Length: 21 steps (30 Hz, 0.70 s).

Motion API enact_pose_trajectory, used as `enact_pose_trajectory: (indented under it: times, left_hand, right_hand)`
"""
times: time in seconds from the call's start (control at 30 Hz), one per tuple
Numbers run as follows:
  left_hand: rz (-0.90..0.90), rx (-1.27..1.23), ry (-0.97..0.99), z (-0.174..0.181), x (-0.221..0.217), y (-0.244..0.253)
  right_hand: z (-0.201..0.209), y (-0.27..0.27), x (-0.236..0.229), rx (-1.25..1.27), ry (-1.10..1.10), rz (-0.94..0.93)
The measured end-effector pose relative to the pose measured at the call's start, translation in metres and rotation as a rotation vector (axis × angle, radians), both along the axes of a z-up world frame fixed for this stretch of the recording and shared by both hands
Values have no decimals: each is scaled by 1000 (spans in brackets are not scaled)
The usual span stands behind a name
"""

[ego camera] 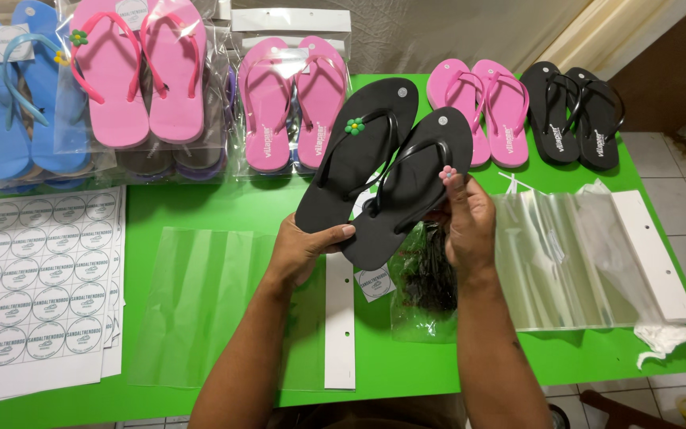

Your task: The person attaches a plastic tie to a pair of black flip-flops, places them into a clear plastic bag with a cardboard insert, and seals the package. The person then repeats the process with another pair of black flip-flops.

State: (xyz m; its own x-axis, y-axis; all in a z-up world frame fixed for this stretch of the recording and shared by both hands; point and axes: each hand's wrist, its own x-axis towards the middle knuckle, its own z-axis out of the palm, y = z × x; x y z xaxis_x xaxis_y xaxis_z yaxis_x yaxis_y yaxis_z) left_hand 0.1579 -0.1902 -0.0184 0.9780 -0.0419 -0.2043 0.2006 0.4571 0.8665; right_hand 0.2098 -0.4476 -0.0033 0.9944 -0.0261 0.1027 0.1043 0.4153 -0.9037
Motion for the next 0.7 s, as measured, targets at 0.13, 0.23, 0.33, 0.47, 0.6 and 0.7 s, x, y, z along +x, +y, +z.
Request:
enact_pose_trajectory:
  times: [0.13,0.23,0.33,0.47,0.6,0.7]
  left_hand:
    - [-83,116,-3,1,0,9]
    - [-159,123,22,0,0,11]
    - [-245,142,-8,0,-1,14]
    - [-342,195,35,2,-3,16]
    - [-368,272,37,4,-3,17]
    - [-387,320,33,5,-3,17]
  right_hand:
    - [12,-28,5,-70,47,-17]
    - [27,-40,8,-167,137,35]
    - [40,-48,3,-91,147,180]
    - [46,-55,3,-142,240,131]
    - [38,-63,0,-191,294,121]
    - [30,-65,0,-242,262,118]
